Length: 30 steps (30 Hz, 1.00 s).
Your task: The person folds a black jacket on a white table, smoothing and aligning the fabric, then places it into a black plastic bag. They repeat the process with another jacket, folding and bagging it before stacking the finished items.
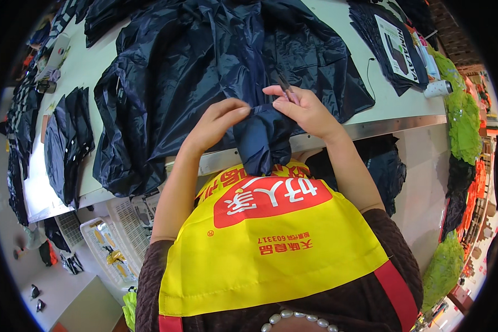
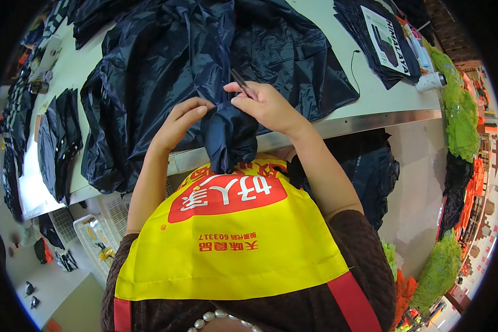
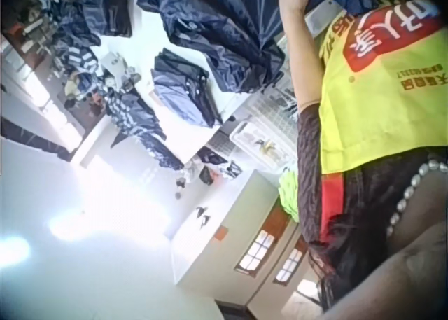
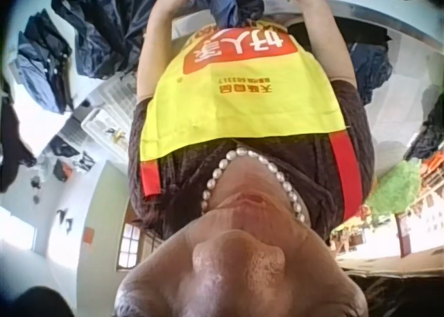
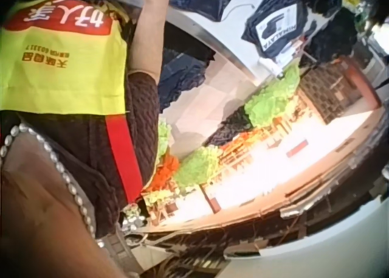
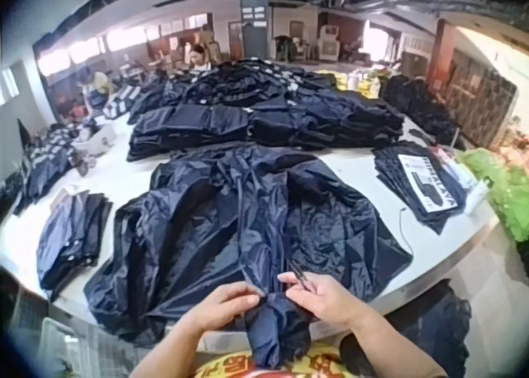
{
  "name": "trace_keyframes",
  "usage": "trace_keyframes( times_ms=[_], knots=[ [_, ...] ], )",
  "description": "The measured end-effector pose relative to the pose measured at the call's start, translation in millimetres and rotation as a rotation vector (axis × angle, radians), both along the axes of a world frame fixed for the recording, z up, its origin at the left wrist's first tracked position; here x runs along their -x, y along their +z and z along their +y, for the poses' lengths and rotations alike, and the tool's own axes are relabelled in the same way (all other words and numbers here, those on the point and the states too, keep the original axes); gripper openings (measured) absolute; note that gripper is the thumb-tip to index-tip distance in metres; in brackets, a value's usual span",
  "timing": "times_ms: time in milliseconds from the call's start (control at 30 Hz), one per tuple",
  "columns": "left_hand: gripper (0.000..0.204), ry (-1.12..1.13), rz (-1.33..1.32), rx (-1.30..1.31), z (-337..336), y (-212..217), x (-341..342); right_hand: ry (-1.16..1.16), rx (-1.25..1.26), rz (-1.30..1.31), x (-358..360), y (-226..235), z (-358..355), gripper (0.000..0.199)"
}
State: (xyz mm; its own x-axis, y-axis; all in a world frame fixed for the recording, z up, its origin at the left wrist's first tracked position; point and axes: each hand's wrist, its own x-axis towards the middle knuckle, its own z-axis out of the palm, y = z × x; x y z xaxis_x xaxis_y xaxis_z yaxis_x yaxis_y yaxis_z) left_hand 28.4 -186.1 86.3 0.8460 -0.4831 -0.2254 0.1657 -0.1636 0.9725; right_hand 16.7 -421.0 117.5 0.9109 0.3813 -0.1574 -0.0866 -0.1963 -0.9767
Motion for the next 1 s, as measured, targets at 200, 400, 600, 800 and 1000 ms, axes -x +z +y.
trace_keyframes(
  times_ms=[200, 400, 600, 800, 1000],
  knots=[
    [0.024, -0.052, 0.16, 0.051, -20.2, 42.2, 3.7, 0.079, 0.074, -0.094, 0.7, 20.7, 10.1, 0.034],
    [0.028, 0.022, 0.56, 0.356, -0.3, 24.1, 10.2, 0.039, -0.114, -0.164, -5.0, -10.6, 13.6, 0.024],
    [0.024, 0.118, 0.591, 0.553, -3.8, 31.3, 24.6, -0.187, 0.041, -0.428, 1.8, 4.8, 4.5, 0.02],
    [0.023, 0.125, 0.499, 0.528, -10.3, 38.7, 27.8, 0.015, 0.155, -0.654, 21.1, 33.1, 10.0, 0.029],
    [0.016, 0.169, 0.466, 0.399, -15.8, 47.8, 30.3, 0.016, 0.458, -0.941, 23.4, 37.6, 13.1, 0.019]
  ],
)
